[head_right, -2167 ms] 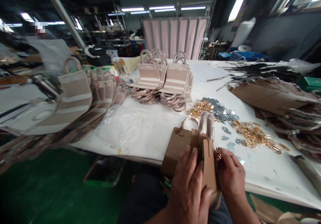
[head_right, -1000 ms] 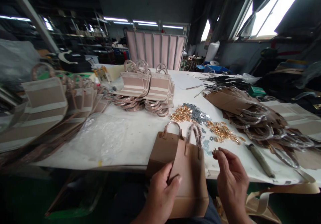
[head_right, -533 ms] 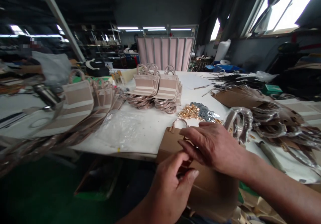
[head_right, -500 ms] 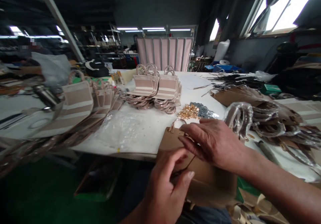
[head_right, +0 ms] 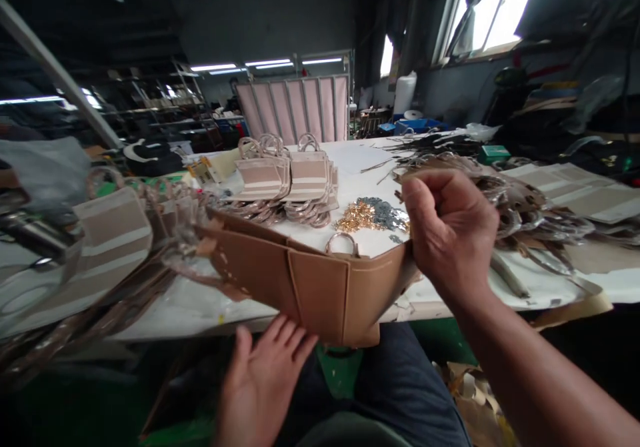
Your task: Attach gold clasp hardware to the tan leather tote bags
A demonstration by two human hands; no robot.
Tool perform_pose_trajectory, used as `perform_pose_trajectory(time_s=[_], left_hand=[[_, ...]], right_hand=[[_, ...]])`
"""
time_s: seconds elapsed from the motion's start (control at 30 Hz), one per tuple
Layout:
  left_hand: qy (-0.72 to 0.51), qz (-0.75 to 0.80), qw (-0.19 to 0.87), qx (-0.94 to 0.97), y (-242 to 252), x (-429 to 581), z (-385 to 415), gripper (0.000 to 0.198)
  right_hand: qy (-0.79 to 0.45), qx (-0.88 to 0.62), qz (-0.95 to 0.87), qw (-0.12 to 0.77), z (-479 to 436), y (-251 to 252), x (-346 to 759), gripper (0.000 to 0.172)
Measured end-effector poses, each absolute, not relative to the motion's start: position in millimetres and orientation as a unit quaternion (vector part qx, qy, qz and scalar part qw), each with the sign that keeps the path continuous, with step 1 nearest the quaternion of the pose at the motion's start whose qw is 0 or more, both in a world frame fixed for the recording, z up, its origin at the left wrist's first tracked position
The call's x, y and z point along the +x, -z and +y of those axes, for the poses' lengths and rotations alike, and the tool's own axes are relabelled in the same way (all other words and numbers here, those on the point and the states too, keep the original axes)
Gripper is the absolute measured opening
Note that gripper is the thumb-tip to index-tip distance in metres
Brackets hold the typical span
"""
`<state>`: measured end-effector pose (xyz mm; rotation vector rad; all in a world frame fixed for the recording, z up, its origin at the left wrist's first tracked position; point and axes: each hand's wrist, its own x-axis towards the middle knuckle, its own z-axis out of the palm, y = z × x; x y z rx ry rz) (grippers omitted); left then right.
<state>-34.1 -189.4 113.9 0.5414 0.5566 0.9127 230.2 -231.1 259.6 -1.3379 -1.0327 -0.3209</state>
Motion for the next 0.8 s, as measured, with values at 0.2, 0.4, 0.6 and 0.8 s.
perform_pose_trajectory(time_s=[0.2,0.4,0.6,0.8], left_hand=[[-0.411,0.354,0.778,0.317,-183,-48,-144,0.063],[-0.484,0.367,0.695,0.384,-190,-35,-106,0.059],[-0.494,0.306,0.677,0.452,-165,-4,-88,0.064],[-0.492,0.282,0.64,0.519,-156,8,-72,0.06]], right_hand=[[-0.227,-0.551,-0.235,0.768,-241,-171,186,0.047],[-0.286,-0.578,-0.173,0.745,-249,-95,165,0.047],[-0.256,-0.585,-0.164,0.752,-244,-51,175,0.055],[-0.208,-0.642,-0.211,0.707,-241,-28,195,0.058]])
